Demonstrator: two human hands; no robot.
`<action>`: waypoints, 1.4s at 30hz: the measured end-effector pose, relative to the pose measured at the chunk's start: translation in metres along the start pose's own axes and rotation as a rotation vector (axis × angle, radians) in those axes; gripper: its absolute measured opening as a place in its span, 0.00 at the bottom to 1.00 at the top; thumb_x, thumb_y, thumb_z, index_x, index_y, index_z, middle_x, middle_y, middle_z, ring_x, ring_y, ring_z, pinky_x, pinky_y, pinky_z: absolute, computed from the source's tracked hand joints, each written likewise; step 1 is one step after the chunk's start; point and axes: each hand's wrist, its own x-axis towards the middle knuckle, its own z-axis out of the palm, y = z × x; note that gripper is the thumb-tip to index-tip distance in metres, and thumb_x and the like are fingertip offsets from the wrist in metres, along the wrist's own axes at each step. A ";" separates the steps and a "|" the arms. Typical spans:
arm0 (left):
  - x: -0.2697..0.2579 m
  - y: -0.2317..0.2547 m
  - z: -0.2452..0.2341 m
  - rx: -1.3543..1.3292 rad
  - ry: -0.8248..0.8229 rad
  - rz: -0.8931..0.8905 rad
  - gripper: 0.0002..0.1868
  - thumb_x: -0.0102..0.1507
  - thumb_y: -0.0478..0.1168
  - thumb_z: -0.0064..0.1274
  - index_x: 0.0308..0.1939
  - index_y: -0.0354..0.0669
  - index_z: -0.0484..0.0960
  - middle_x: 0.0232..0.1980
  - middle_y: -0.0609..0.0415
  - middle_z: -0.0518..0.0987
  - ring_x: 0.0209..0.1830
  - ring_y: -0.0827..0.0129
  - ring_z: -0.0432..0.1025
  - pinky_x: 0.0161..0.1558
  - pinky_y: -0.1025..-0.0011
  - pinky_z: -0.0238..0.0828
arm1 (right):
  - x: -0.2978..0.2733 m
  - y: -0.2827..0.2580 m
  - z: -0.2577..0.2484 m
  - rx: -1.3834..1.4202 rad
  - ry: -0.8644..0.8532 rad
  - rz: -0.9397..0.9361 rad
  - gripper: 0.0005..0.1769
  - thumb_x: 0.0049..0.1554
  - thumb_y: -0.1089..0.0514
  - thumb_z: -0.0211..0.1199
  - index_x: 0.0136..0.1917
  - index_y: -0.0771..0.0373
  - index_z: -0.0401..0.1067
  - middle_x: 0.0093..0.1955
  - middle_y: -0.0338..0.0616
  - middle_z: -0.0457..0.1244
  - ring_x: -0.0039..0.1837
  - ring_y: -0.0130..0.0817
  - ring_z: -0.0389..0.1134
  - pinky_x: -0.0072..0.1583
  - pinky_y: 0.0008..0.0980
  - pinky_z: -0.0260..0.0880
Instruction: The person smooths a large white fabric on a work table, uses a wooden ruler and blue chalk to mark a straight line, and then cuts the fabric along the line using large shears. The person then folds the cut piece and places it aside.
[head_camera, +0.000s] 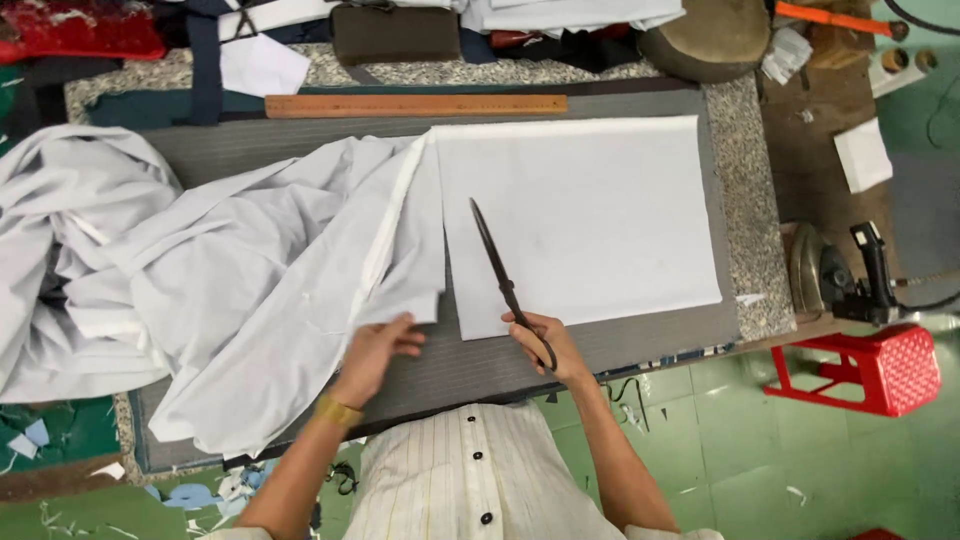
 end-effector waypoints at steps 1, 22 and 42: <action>0.012 0.010 -0.019 0.017 -0.015 -0.008 0.22 0.68 0.47 0.55 0.46 0.25 0.85 0.41 0.35 0.86 0.31 0.57 0.82 0.37 0.61 0.79 | -0.011 0.009 -0.008 0.015 0.018 0.006 0.21 0.61 0.51 0.65 0.58 0.71 0.74 0.20 0.46 0.57 0.19 0.31 0.58 0.22 0.24 0.58; 0.003 -0.055 0.106 0.819 0.424 0.891 0.22 0.69 0.44 0.56 0.62 0.32 0.78 0.60 0.31 0.78 0.64 0.40 0.71 0.64 0.49 0.62 | -0.032 0.104 -0.337 -0.331 0.917 -0.032 0.29 0.63 0.47 0.70 0.64 0.74 0.73 0.32 0.53 0.66 0.27 0.35 0.64 0.26 0.37 0.59; 0.029 -0.098 0.177 1.109 0.808 0.475 0.25 0.65 0.52 0.58 0.60 0.41 0.76 0.49 0.45 0.76 0.47 0.53 0.77 0.44 0.61 0.76 | 0.033 0.052 -0.453 -0.936 0.512 0.112 0.45 0.60 0.45 0.65 0.79 0.76 0.59 0.73 0.80 0.56 0.73 0.76 0.56 0.68 0.70 0.61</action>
